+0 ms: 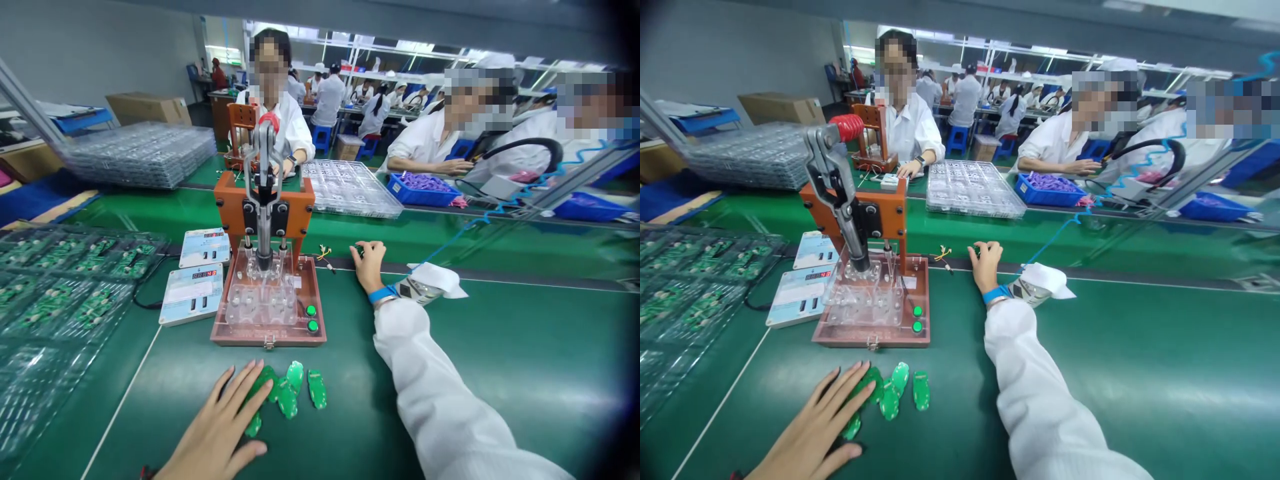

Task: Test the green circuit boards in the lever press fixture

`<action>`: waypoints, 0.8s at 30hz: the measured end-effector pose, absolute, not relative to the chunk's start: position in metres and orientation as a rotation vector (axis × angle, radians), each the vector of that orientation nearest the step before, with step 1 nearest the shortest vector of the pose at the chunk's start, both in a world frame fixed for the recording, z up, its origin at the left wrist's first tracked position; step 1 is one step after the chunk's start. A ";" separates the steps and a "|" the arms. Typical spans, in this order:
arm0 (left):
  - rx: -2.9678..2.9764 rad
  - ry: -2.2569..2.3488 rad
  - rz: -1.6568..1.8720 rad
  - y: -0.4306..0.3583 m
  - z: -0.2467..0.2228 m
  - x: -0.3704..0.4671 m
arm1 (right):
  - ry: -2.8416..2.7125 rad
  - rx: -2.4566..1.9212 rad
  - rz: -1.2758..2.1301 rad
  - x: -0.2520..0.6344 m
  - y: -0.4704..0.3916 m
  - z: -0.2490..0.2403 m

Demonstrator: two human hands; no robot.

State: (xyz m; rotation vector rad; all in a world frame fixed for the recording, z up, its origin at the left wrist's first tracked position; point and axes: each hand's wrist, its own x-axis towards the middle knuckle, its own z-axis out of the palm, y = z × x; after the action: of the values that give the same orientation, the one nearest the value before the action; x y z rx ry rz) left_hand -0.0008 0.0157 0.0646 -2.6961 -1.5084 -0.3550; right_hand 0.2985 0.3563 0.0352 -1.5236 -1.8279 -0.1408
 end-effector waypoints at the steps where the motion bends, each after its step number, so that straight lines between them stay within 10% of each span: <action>1: -2.709 -1.542 -0.371 0.015 0.064 -0.001 | -1.795 -1.575 -0.147 0.298 0.367 0.035; 14: -2.726 -2.279 -1.064 0.013 0.060 -0.015 | -1.693 -1.763 -0.164 0.286 0.377 0.041; 24: -2.490 -2.142 -0.903 -0.003 0.057 -0.007 | -2.183 -0.296 -0.320 0.234 0.181 0.072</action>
State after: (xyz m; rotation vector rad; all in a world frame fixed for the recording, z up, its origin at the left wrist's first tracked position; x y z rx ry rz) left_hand -0.0074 -0.0026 0.0572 -2.4900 -2.1423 -0.9027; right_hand 0.2340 0.1809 0.0717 -0.2960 -2.1828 -0.3202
